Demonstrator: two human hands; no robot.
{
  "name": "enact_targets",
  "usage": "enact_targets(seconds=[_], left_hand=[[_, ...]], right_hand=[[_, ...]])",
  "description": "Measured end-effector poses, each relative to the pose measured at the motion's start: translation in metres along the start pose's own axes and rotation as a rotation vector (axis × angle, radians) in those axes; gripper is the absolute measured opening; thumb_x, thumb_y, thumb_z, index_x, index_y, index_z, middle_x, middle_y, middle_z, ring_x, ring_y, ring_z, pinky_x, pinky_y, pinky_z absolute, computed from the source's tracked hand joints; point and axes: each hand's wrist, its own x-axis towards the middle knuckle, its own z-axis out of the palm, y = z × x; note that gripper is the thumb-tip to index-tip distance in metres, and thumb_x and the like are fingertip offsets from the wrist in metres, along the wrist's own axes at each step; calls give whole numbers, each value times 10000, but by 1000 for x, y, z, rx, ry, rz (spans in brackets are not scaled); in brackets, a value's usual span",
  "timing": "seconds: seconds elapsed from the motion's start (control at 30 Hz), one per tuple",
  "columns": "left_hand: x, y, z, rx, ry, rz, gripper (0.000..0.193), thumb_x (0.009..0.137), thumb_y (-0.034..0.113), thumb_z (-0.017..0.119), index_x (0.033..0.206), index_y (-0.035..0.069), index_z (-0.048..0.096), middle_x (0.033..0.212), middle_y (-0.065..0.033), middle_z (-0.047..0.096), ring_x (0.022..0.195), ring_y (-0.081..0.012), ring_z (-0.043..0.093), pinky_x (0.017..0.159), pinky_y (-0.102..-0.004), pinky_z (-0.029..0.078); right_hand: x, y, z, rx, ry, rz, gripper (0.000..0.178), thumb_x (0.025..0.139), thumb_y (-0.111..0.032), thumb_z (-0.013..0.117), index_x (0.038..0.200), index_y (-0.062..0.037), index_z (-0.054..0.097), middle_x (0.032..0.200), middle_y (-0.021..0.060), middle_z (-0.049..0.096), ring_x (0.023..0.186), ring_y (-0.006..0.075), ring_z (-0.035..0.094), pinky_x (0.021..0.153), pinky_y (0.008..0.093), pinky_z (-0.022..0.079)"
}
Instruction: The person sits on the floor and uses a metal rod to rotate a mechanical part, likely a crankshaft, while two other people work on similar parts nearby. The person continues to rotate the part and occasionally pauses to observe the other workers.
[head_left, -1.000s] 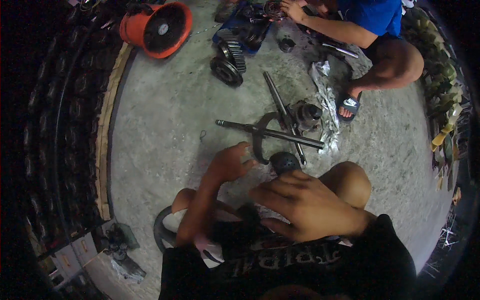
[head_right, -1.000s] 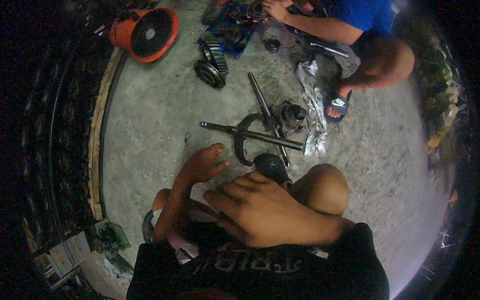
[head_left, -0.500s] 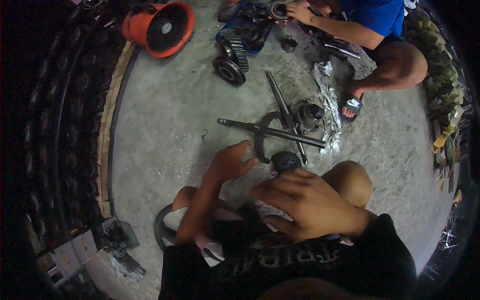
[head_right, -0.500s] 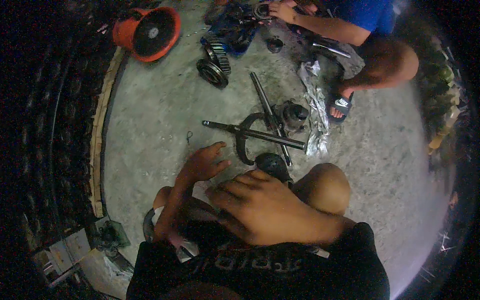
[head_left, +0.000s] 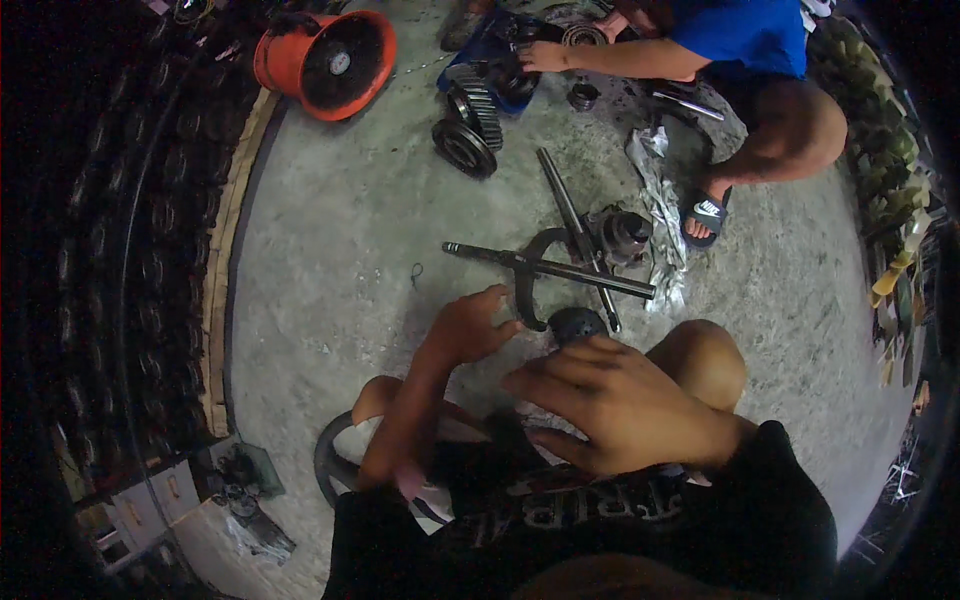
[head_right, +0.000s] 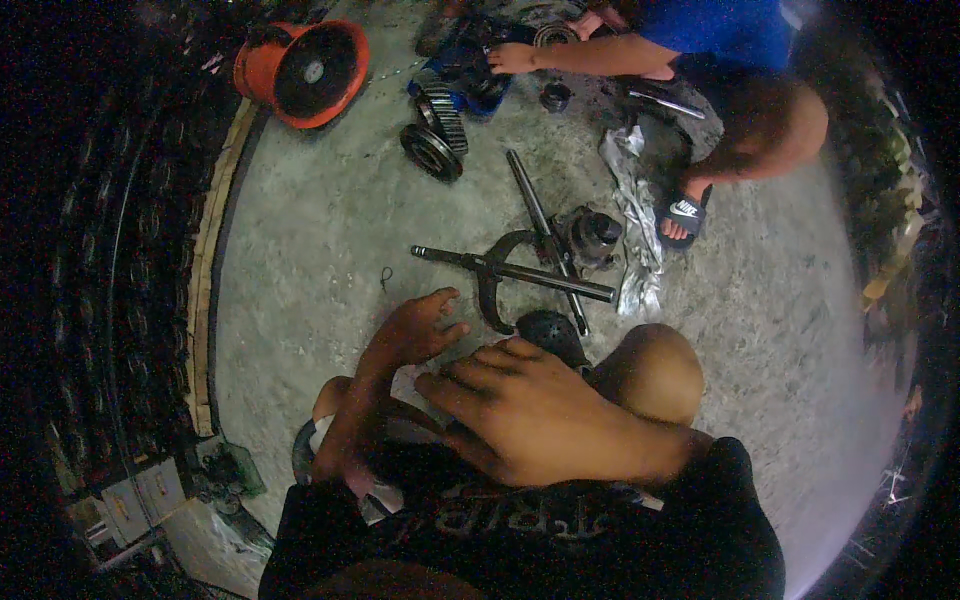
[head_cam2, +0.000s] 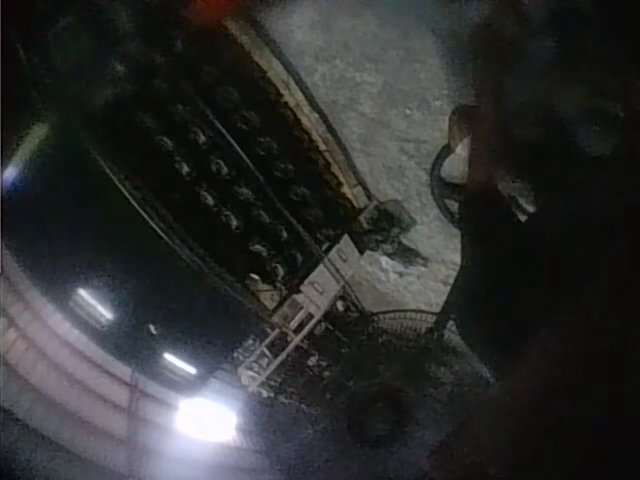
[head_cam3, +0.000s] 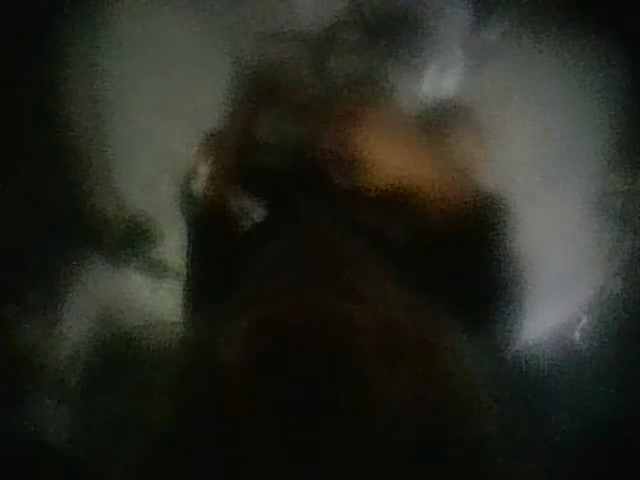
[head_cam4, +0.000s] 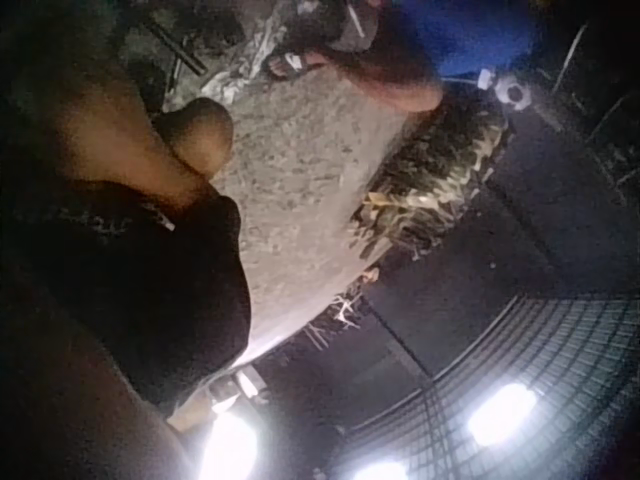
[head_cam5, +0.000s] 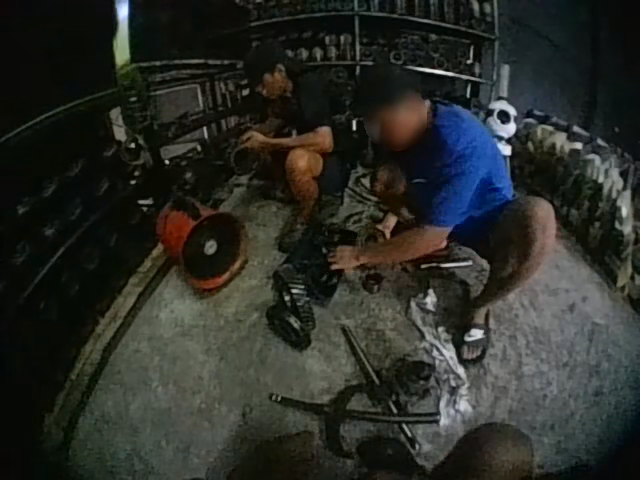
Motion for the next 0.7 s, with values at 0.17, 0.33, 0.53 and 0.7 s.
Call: enact_targets(seconds=[0.17,0.33,0.53,0.7], left_hand=[[0,3,-3,-20,-27,-30,643,833,445,708,1321,62,539,1174,-225,659,1104,-416,621,945,-476,494],[2,5,-5,19,-57,-76,668,843,453,701,1347,54,519,1179,-230,659,1120,-408,617,955,-472,489],[1,4,-3,28,-45,-69,680,848,456,696,1356,44,509,1178,-225,661,1121,-407,616,959,-474,487],[-1,6,-5,26,-44,-73,671,851,448,695,1360,54,505,1173,-232,660,1118,-411,616,955,-480,489]], right_hand=[[0,0,0,-41,-16,-10,538,822,-261,678,1290,-28,549,1058,138,637,1019,312,616,881,431,449],[0,2,1,-42,-24,-8,539,827,-278,676,1291,-35,550,1058,141,636,1025,309,613,880,433,451],[0,2,2,-58,-55,11,531,816,-281,704,1275,-48,572,1097,135,630,1018,306,606,887,417,459],[0,2,4,-55,-83,24,526,811,-281,714,1265,-52,581,1131,124,623,1029,300,595,896,404,460]])
